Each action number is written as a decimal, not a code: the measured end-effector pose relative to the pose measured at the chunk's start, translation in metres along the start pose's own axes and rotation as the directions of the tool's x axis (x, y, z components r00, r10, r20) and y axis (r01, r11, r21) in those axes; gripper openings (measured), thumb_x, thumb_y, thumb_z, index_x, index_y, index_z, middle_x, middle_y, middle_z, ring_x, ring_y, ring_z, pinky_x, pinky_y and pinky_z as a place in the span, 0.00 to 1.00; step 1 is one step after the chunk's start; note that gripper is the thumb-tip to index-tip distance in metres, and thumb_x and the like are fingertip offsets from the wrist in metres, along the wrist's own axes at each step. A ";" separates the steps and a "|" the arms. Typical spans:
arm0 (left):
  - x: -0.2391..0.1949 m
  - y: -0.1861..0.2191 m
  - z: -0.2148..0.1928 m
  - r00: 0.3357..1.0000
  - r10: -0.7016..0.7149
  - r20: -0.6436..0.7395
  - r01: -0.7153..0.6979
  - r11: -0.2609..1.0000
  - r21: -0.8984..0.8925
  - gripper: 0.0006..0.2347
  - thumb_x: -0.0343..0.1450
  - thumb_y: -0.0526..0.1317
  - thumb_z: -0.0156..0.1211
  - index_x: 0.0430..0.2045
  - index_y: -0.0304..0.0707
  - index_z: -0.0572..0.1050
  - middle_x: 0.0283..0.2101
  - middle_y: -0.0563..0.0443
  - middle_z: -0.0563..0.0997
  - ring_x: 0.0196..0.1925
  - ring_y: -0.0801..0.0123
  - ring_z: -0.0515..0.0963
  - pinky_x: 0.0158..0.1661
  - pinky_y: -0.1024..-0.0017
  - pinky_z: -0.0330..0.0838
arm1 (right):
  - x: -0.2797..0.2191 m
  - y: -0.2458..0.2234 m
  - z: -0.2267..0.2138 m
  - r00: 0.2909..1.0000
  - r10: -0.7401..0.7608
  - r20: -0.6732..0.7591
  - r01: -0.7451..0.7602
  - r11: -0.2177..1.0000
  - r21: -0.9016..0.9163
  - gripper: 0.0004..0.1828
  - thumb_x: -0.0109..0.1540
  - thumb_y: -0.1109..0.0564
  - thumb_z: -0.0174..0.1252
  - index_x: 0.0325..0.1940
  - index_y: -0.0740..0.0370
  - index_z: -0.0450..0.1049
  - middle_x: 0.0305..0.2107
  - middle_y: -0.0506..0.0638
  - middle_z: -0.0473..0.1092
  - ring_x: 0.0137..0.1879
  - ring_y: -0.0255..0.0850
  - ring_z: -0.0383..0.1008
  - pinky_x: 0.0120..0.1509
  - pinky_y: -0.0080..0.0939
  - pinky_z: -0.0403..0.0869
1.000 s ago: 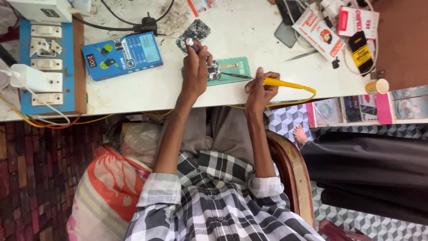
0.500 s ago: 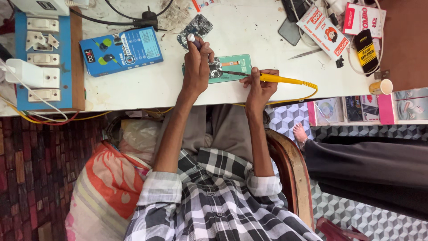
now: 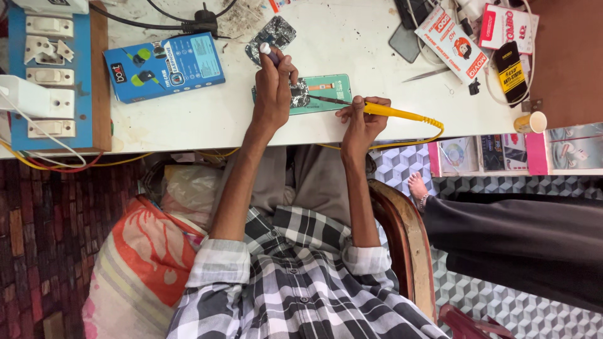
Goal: The person solders a green circuit board using a soldering iron and solder wire. They repeatedly apply solder to various points on the board while holding it steady with their other hand.
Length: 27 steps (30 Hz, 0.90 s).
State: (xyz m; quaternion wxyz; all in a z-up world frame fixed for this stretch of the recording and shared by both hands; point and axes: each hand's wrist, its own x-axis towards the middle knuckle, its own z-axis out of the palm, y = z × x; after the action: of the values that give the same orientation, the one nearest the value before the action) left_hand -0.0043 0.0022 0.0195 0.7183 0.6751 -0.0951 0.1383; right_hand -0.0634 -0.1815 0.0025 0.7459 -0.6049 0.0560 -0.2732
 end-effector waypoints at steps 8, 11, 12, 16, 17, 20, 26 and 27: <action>0.002 0.003 -0.001 1.000 0.016 0.019 -0.016 1.000 0.005 0.10 0.84 0.43 0.41 0.41 0.34 0.60 0.23 0.48 0.73 0.25 0.67 0.74 0.32 0.67 0.69 | 0.000 0.000 0.002 0.999 -0.002 -0.040 0.002 1.000 -0.003 0.17 0.69 0.54 0.61 0.47 0.62 0.58 0.26 0.50 0.65 0.25 0.38 0.72 0.31 0.35 0.68; 0.001 0.003 -0.001 1.000 0.014 0.015 -0.015 1.000 0.020 0.10 0.84 0.43 0.41 0.41 0.34 0.60 0.23 0.48 0.73 0.25 0.67 0.74 0.33 0.67 0.69 | 0.000 0.000 0.002 1.000 0.005 -0.026 -0.005 1.000 0.000 0.18 0.69 0.54 0.62 0.47 0.62 0.58 0.26 0.50 0.65 0.24 0.38 0.71 0.30 0.35 0.67; 0.002 0.002 0.000 1.000 0.015 0.012 -0.015 1.000 0.026 0.10 0.84 0.43 0.41 0.41 0.34 0.59 0.23 0.48 0.73 0.25 0.67 0.74 0.33 0.67 0.69 | 0.001 -0.001 0.002 1.000 0.005 -0.018 -0.005 1.000 0.003 0.18 0.69 0.54 0.62 0.47 0.62 0.58 0.26 0.50 0.64 0.24 0.38 0.71 0.31 0.35 0.67; -0.001 0.001 -0.002 1.000 0.012 0.009 -0.012 1.000 -0.003 0.10 0.83 0.43 0.41 0.42 0.33 0.60 0.23 0.48 0.73 0.26 0.67 0.74 0.32 0.67 0.69 | -0.002 -0.001 0.004 1.000 -0.003 -0.027 0.002 0.999 -0.034 0.18 0.69 0.52 0.62 0.46 0.61 0.59 0.25 0.49 0.65 0.24 0.37 0.71 0.30 0.34 0.66; 0.000 0.001 -0.002 1.000 0.009 0.011 -0.009 1.000 0.003 0.10 0.84 0.43 0.42 0.42 0.33 0.60 0.23 0.47 0.73 0.26 0.67 0.74 0.33 0.67 0.69 | -0.001 -0.002 0.005 0.999 -0.002 -0.040 0.000 0.999 -0.046 0.18 0.69 0.51 0.62 0.46 0.61 0.59 0.24 0.49 0.65 0.24 0.37 0.71 0.30 0.34 0.66; 0.001 0.000 0.000 1.000 0.008 0.012 -0.008 1.000 -0.006 0.10 0.84 0.43 0.42 0.43 0.33 0.60 0.23 0.47 0.72 0.26 0.67 0.73 0.33 0.67 0.69 | 0.000 -0.004 0.005 0.998 -0.005 -0.060 0.001 0.998 -0.064 0.19 0.69 0.50 0.62 0.45 0.61 0.59 0.24 0.49 0.65 0.24 0.37 0.70 0.29 0.33 0.65; 0.002 0.000 -0.001 1.000 0.007 0.017 -0.007 1.000 -0.015 0.10 0.83 0.43 0.42 0.43 0.33 0.60 0.23 0.48 0.72 0.26 0.67 0.74 0.32 0.67 0.69 | 0.000 -0.010 0.011 0.998 0.007 -0.060 -0.011 0.997 -0.075 0.18 0.69 0.50 0.62 0.43 0.61 0.59 0.23 0.48 0.65 0.23 0.36 0.70 0.28 0.33 0.65; 0.001 0.000 -0.001 1.000 0.006 0.016 -0.005 1.000 -0.011 0.10 0.83 0.43 0.42 0.43 0.33 0.60 0.23 0.48 0.72 0.26 0.67 0.74 0.32 0.67 0.69 | -0.001 -0.012 0.011 0.998 0.017 -0.057 -0.021 0.996 -0.087 0.18 0.69 0.51 0.62 0.43 0.61 0.60 0.22 0.48 0.65 0.23 0.36 0.70 0.28 0.33 0.65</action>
State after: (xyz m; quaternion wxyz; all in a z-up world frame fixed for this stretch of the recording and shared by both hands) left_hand -0.0031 0.0031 0.0197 0.7208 0.6720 -0.1036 0.1342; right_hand -0.0633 -0.1728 0.0164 0.7192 -0.6286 0.0948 -0.2804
